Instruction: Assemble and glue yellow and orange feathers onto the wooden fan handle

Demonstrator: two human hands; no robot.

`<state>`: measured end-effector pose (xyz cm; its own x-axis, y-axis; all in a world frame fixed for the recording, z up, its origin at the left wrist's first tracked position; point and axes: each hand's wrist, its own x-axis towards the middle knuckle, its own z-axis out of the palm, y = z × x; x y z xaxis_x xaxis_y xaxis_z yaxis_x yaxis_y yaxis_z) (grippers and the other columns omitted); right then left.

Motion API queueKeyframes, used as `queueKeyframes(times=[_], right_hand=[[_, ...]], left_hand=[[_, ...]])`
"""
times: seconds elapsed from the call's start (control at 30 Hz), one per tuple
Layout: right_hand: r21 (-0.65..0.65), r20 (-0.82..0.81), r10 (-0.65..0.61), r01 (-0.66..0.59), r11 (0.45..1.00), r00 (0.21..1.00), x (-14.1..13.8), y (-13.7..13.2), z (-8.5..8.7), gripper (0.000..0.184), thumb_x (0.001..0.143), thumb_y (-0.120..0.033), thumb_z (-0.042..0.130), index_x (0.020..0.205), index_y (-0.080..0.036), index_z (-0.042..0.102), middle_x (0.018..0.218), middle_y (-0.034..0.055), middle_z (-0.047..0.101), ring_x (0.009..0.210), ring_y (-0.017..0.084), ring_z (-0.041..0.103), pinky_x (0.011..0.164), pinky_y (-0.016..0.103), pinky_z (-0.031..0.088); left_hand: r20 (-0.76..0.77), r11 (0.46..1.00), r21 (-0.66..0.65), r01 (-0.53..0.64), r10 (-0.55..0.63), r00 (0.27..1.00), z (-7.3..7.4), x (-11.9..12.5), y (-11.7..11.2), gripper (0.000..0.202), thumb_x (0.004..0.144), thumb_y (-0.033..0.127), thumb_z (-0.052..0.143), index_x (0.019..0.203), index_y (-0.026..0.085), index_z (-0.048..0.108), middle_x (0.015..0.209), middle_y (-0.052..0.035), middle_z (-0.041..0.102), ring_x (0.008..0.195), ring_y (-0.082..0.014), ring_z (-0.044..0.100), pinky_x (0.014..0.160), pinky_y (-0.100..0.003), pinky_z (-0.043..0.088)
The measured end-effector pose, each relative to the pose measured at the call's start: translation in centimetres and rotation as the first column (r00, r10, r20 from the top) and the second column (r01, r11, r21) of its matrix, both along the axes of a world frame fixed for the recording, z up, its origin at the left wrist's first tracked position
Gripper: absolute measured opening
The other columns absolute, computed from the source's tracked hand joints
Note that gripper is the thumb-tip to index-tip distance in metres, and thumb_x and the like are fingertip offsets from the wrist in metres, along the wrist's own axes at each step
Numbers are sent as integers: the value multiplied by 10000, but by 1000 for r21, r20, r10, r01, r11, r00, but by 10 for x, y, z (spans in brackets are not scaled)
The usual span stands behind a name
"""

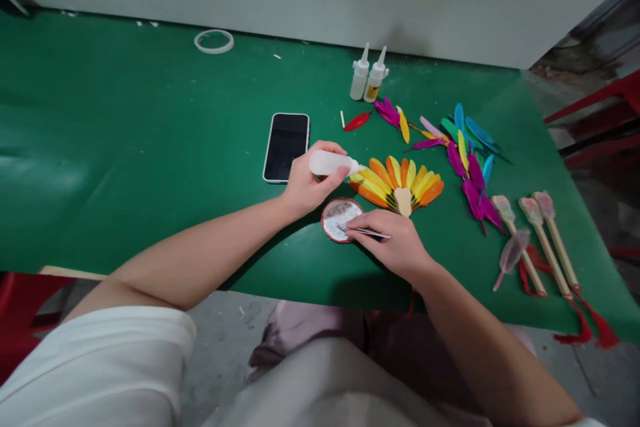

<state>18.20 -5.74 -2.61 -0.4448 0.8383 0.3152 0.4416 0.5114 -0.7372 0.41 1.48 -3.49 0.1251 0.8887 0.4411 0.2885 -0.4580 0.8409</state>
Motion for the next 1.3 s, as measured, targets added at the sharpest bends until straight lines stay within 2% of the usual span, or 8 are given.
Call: queueKeyframes(times=[0.2, 0.5, 1.03, 1.3], right_hand=[[10, 20, 23, -23, 1000, 1000, 0, 0, -3, 85, 802, -230, 595, 826, -219, 675, 791, 18, 718, 751, 156, 655, 694, 264, 504], [-11, 20, 31, -31, 999, 999, 2, 0, -4, 103, 808, -238, 584, 846, -229, 679, 809, 20, 719, 768, 159, 654, 712, 277, 505], [-17, 27, 37, -37, 999, 999, 0, 0, -4, 108, 809, -240, 581, 842, -229, 683, 803, 21, 719, 754, 160, 651, 710, 278, 500], [-28, 39, 38, -37, 999, 999, 1, 0, -4, 105, 805, -234, 585, 848, -237, 681, 811, 14, 719, 766, 163, 654, 717, 280, 502]], left_hand=[[16, 1000, 1, 15, -15, 1000, 1, 0, 0, 298, 770, 442, 578, 920, 185, 559, 798, -15, 649, 604, -93, 565, 557, -219, 441], [57, 1000, 9, 9, -10, 998, -6, 0, 2, 348, 788, 511, 523, 950, 203, 550, 789, -10, 637, 558, -92, 540, 529, -235, 423], [-3, 1000, -4, 3, -3, 1000, -4, -1, 2, 349, 788, 501, 530, 952, 194, 553, 834, -25, 651, 632, -111, 579, 577, -239, 446], [43, 1000, -12, 17, -17, 999, -5, -1, 2, 338, 782, 486, 549, 955, 197, 564, 824, -23, 656, 609, -105, 569, 558, -237, 441]])
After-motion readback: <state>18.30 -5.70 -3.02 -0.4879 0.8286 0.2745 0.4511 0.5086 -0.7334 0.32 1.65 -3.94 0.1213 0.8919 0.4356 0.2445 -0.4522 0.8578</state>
